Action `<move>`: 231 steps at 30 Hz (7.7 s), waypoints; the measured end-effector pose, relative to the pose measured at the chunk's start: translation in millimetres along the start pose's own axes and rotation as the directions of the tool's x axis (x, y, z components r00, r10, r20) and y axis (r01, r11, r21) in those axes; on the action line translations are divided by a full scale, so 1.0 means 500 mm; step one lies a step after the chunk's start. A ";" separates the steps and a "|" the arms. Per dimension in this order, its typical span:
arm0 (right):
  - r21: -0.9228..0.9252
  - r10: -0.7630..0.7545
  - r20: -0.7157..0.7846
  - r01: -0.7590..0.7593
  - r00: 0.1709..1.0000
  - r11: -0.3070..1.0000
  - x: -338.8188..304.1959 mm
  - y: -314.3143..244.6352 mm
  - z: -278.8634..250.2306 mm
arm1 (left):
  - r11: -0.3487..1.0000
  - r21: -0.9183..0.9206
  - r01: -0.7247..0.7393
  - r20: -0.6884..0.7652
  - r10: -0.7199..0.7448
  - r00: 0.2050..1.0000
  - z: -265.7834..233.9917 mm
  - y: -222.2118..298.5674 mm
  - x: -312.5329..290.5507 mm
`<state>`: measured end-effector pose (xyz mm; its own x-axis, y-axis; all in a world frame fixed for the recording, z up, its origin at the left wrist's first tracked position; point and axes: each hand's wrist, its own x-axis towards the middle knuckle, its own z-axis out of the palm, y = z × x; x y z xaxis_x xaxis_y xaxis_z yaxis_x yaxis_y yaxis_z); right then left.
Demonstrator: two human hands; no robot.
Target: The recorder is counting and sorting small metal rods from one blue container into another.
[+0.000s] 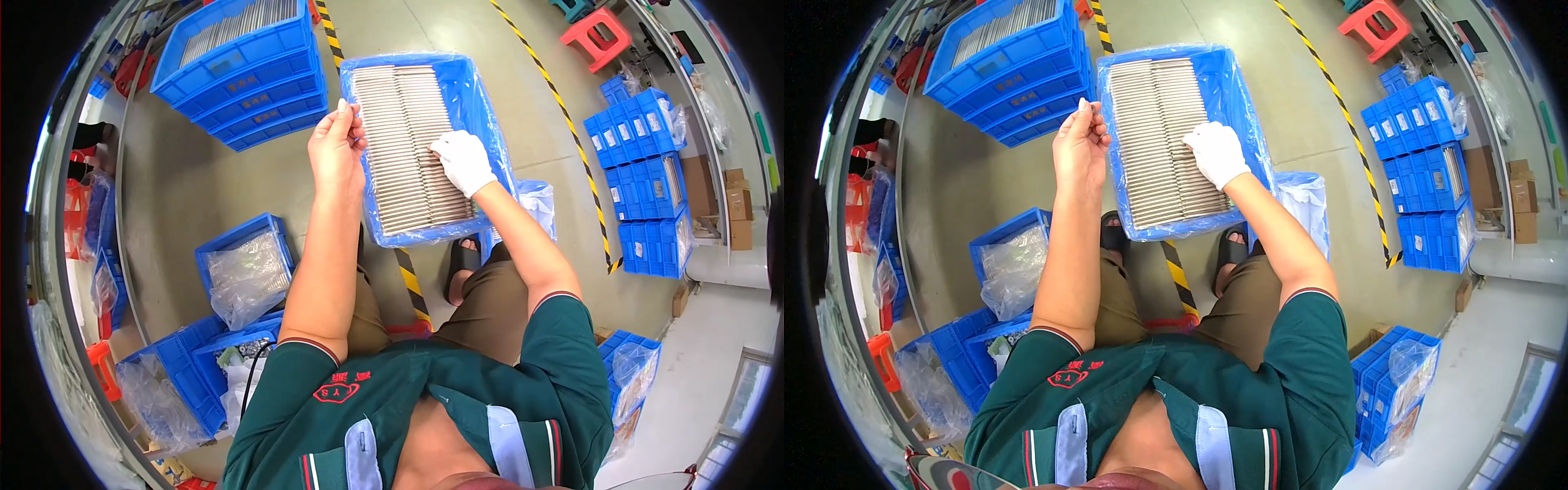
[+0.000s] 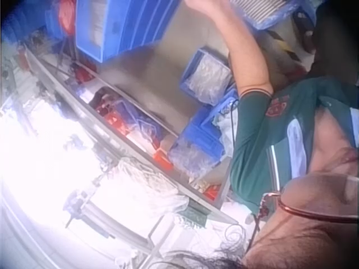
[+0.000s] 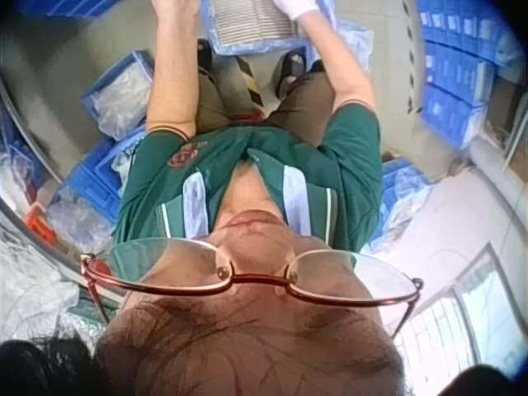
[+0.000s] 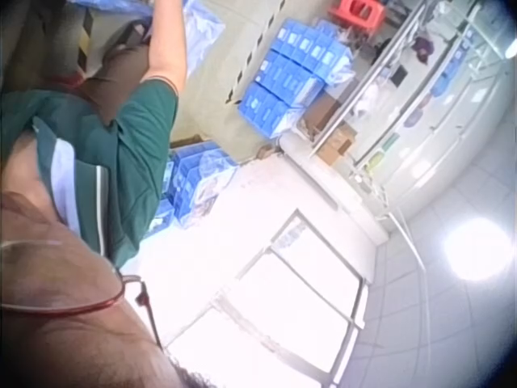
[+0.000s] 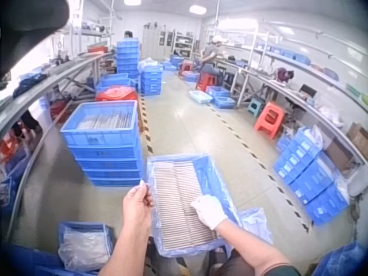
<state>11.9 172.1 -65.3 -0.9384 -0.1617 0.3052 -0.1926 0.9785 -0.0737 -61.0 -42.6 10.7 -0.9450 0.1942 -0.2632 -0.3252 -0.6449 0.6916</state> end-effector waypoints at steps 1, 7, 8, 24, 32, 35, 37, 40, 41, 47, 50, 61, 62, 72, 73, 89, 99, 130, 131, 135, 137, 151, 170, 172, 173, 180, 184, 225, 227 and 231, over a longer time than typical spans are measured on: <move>0.010 -0.034 -0.045 0.035 0.998 0.999 -0.003 -0.001 -0.001 | 1.000 -0.004 -0.025 0.012 0.025 1.000 0.000 0.000 0.000; 0.024 -0.043 -0.089 0.045 0.995 0.999 -0.016 0.000 0.004 | 1.000 -0.004 -0.025 0.015 0.025 1.000 -0.002 0.000 -0.001; 0.025 -0.026 -0.049 0.028 0.998 0.999 -0.020 0.002 0.007 | 1.000 -0.002 -0.022 0.015 0.022 1.000 -0.002 -0.001 -0.001; 0.719 0.441 0.695 -0.536 0.568 -0.444 0.012 0.042 0.042 | 0.993 -0.055 0.107 0.030 -0.106 0.994 -0.002 -0.012 -0.003; 0.730 0.597 0.652 -0.601 0.467 -0.327 0.021 0.018 -0.001 | 0.995 -0.058 0.084 0.067 -0.080 0.995 -0.004 -0.014 -0.001; 0.765 0.660 0.503 -0.643 0.558 -0.039 0.007 0.062 -0.042 | 0.992 -0.045 0.114 0.092 -0.109 0.990 -0.001 -0.020 0.001; 0.846 0.624 0.344 -0.520 0.702 0.118 -0.033 0.112 -0.088 | 0.990 -0.020 0.137 0.063 -0.136 0.989 0.000 -0.029 0.001; 0.904 0.714 0.158 -0.391 0.682 0.173 -0.153 0.167 -0.124 | 0.988 0.036 0.149 0.118 -0.152 0.981 0.000 -0.045 0.001; 0.917 0.772 0.122 -0.368 0.624 0.152 -0.211 0.181 -0.121 | 0.983 0.069 0.173 0.129 -0.181 0.975 0.001 -0.053 0.000; 0.642 0.901 0.420 -0.736 0.103 -0.215 -0.616 0.249 -0.046 | 0.941 0.249 0.229 0.220 -0.285 0.933 0.009 -0.102 -0.025; 0.608 0.795 0.595 -0.579 -0.119 -0.543 -0.782 0.248 0.043 | 0.908 0.317 0.274 0.195 -0.344 0.918 0.017 -0.129 -0.040; 0.224 0.420 0.827 -0.467 -0.373 -0.856 -0.955 0.243 0.240 | 0.852 0.344 0.395 0.182 -0.473 0.862 0.042 -0.188 -0.047; 0.213 0.455 0.803 -0.528 -0.384 -0.822 -0.952 0.255 0.247 | 0.847 0.349 0.401 0.172 -0.479 0.861 0.043 -0.192 -0.049; -0.264 0.553 0.624 -0.815 -0.552 -0.516 -0.926 0.302 0.420 | 0.833 0.335 0.440 0.140 -0.506 0.851 0.057 -0.211 -0.051; -0.234 0.564 0.636 -0.828 -0.527 -0.510 -0.923 0.302 0.424 | 0.833 0.319 0.452 0.126 -0.510 0.851 0.058 -0.211 -0.050; -0.109 0.625 0.268 -0.667 -0.733 -0.737 -0.886 0.255 0.452 | 0.829 0.344 0.440 0.086 -0.495 0.865 0.057 -0.210 -0.058; -0.161 0.608 0.334 -0.679 -0.720 -0.716 -0.879 0.260 0.425 | 0.840 0.329 0.432 0.100 -0.486 0.868 0.059 -0.209 -0.059; -0.226 0.777 0.560 -0.955 -0.288 -0.192 -0.893 0.174 0.284 | 0.877 0.317 0.362 0.147 -0.422 0.895 0.063 -0.163 -0.085; -0.225 0.841 0.501 -0.969 -0.205 -0.103 -0.892 0.164 0.277 | 0.881 0.303 0.363 0.180 -0.427 0.886 0.063 -0.162 -0.086; 0.365 0.416 0.883 -0.237 -0.218 -0.900 -0.848 0.152 0.157 | 0.874 0.275 0.400 0.174 -0.454 0.874 0.067 -0.161 -0.092; 0.522 0.550 0.834 -0.267 -0.041 -0.810 -0.771 0.159 0.072 | 0.883 0.254 0.394 0.164 -0.441 0.882 0.071 -0.163 -0.094; 0.819 0.648 0.194 -0.486 0.736 0.307 -0.093 -0.062 -0.350 | 0.920 0.060 0.389 0.463 -0.370 0.805 0.079 -0.137 -0.074; 0.687 0.617 0.104 -0.505 0.780 0.522 -0.060 -0.124 -0.246 | 0.950 0.267 0.159 0.381 -0.256 0.888 0.063 -0.107 -0.095; 0.723 0.602 0.099 -0.473 0.792 0.503 -0.061 -0.125 -0.246 | 0.949 0.257 0.182 0.388 -0.274 0.880 0.064 -0.110 -0.100; 0.732 0.616 0.141 -0.501 0.775 0.463 -0.062 -0.124 -0.247 | 0.941 0.245 0.233 0.402 -0.317 0.859 0.064 -0.110 -0.099; 0.688 0.545 0.137 -0.475 0.827 0.549 -0.070 -0.113 -0.252 | 0.959 0.256 0.121 0.373 -0.213 0.903 0.060 -0.104 -0.082; 0.666 0.515 0.150 -0.471 0.844 0.578 -0.076 -0.112 -0.246 | 0.955 0.217 0.204 0.425 -0.280 0.861 0.060 -0.115 -0.089; 0.815 0.307 0.577 -0.556 0.756 -0.162 -0.085 -0.115 -0.258 | 0.928 0.372 0.012 0.431 -0.185 0.883 0.056 -0.068 -0.087; 0.838 0.292 0.543 -0.531 0.788 -0.124 -0.086 -0.113 -0.259 | 0.930 0.363 -0.048 0.408 -0.113 0.906 0.055 -0.068 -0.088; 0.793 0.268 0.595 -0.608 0.758 -0.043 -0.086 -0.113 -0.259 | 0.925 0.378 0.026 0.445 -0.206 0.871 0.058 -0.083 -0.099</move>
<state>100.3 140.5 48.5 -0.9332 0.0636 -0.3536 0.3513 -0.0448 -0.9352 -1.9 -3.9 14.6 -0.7719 0.6316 -0.0725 -0.3387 -0.3120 0.8876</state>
